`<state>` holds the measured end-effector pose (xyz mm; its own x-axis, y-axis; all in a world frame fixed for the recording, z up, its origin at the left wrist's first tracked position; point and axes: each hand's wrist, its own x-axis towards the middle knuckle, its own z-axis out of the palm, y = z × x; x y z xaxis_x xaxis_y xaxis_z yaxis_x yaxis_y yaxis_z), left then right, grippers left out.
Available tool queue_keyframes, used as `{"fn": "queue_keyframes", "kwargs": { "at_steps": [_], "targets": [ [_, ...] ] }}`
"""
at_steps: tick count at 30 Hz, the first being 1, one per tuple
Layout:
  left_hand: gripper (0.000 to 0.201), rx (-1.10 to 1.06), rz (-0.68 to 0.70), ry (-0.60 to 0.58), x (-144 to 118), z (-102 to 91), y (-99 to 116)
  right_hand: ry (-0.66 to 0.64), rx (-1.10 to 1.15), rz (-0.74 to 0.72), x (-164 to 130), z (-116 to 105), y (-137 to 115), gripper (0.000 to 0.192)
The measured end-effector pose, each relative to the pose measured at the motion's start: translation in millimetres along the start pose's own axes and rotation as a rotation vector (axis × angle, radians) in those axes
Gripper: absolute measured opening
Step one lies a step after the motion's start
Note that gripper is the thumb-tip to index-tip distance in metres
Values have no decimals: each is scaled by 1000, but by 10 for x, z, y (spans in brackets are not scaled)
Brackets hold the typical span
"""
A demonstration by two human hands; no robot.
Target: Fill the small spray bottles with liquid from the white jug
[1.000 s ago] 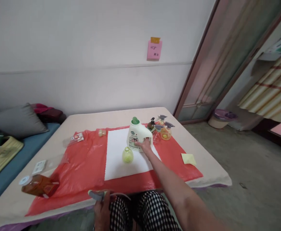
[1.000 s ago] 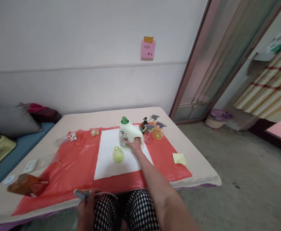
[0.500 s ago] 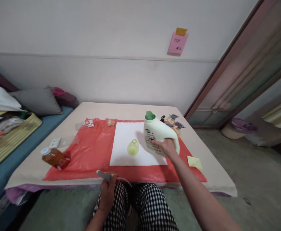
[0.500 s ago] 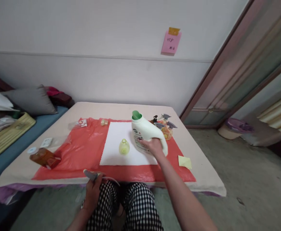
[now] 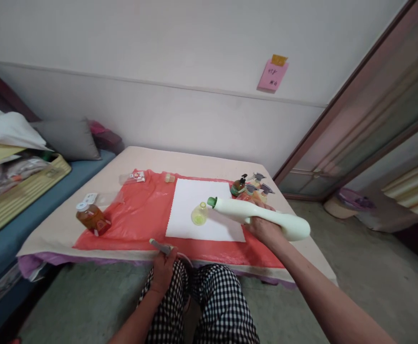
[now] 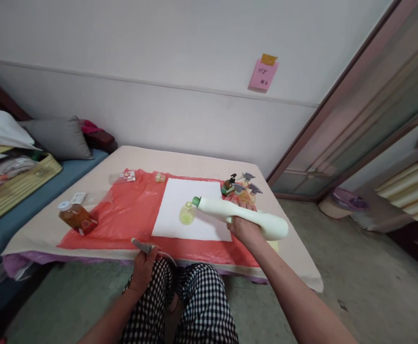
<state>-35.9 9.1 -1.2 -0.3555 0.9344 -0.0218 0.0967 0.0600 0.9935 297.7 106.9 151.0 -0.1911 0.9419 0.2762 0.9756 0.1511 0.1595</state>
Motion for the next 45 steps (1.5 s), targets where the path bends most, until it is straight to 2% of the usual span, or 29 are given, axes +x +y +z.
{"fn": "queue_keyframes", "kwargs": {
  "at_steps": [8, 14, 20, 25, 32, 38, 45],
  "targets": [
    [40, -3, 43, 16, -17, 2, 75, 11, -85, -61, 143, 2, -57, 50],
    [41, -9, -23, -11, -27, 5, 115, 24, -95, -93, 240, -1, -74, 49],
    [42, -37, -32, -13, -29, 5, 153, 38, -90, -111, 303, -1, -80, 48],
    [37, -58, -34, -4, -19, -3, 88, 32, -163, -179, 352, -65, -66, 46],
    [35, 16, 25, -14, 4, -5, -44, 62, -222, -219, 367, -179, -77, 43],
    [35, 70, 44, -18, -7, -2, 15, 114, -297, -241, 352, -259, -102, 38],
    [37, 86, 65, -21, -17, -3, 107, 110, -335, -273, 359, -324, -120, 36]
  ]
}}
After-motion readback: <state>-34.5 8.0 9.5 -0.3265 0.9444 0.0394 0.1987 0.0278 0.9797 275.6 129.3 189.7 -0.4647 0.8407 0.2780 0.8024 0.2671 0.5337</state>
